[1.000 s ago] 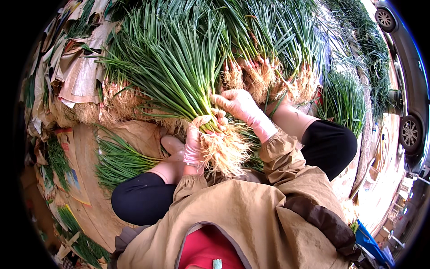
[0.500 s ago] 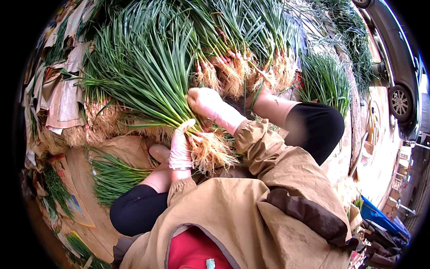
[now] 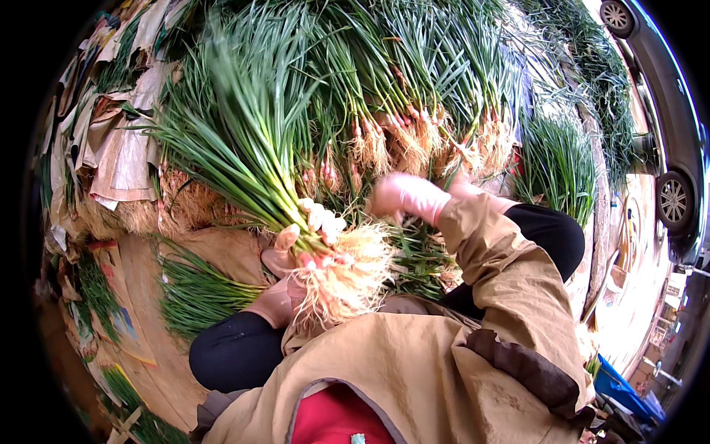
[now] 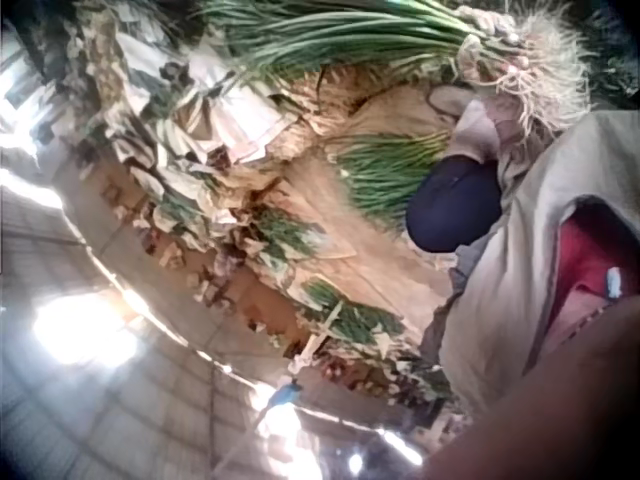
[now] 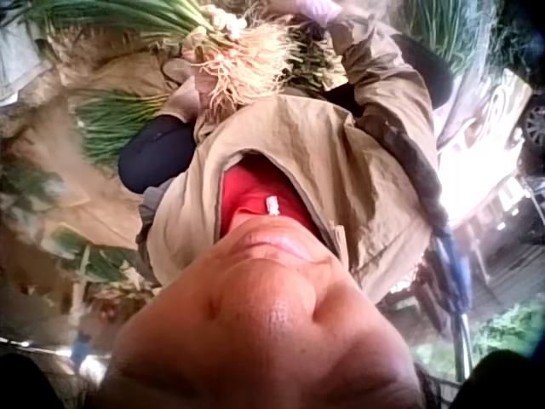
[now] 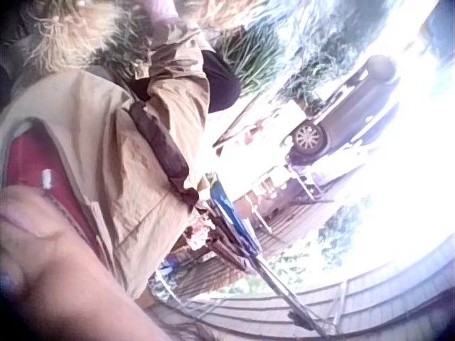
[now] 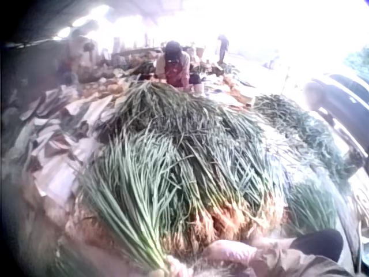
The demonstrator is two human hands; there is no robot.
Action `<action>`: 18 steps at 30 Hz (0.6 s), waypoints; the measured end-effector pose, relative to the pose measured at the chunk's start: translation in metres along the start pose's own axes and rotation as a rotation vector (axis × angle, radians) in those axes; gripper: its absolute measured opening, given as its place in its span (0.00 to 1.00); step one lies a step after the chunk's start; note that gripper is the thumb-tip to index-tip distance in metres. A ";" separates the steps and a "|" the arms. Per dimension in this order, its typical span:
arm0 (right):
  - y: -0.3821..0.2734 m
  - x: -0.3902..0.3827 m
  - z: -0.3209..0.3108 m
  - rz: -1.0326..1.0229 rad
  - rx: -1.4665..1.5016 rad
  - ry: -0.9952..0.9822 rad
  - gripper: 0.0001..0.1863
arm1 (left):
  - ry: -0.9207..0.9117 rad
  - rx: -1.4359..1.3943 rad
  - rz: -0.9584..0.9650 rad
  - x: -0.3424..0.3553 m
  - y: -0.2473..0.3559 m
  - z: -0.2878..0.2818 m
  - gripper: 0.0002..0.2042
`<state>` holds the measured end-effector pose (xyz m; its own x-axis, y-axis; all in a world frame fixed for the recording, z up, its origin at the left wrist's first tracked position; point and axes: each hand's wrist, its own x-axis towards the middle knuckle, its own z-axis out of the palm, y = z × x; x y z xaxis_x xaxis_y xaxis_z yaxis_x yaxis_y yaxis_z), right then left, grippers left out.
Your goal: The person cleans a bunch of scallions by stripping away dry outer layers and removing soil from the root bundles by hand.
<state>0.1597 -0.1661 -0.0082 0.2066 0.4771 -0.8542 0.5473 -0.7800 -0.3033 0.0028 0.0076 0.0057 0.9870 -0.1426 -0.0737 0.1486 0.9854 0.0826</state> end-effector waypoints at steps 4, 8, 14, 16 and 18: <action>0.084 0.044 -0.061 0.285 0.317 1.233 0.21 | 0.177 -0.017 -0.016 0.020 -0.036 0.003 0.19; 0.106 0.057 -0.105 0.364 0.546 0.962 0.23 | 0.125 0.029 -0.144 0.029 -0.035 -0.007 0.17; 0.011 0.018 -0.031 -0.141 0.826 0.505 0.18 | 0.471 0.264 -0.096 0.023 -0.034 -0.005 0.17; -0.027 -0.001 -0.002 -0.232 1.026 0.577 0.17 | 0.556 0.287 -0.134 0.017 -0.037 -0.018 0.13; -0.030 0.002 0.024 -0.312 1.307 0.613 0.16 | 0.546 0.213 -0.153 0.018 -0.040 -0.012 0.12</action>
<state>0.1240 -0.1510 -0.0107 0.7059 0.5235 -0.4772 -0.4007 -0.2605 -0.8784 0.0139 -0.0335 -0.0104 0.7881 -0.1577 -0.5950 0.3506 0.9095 0.2235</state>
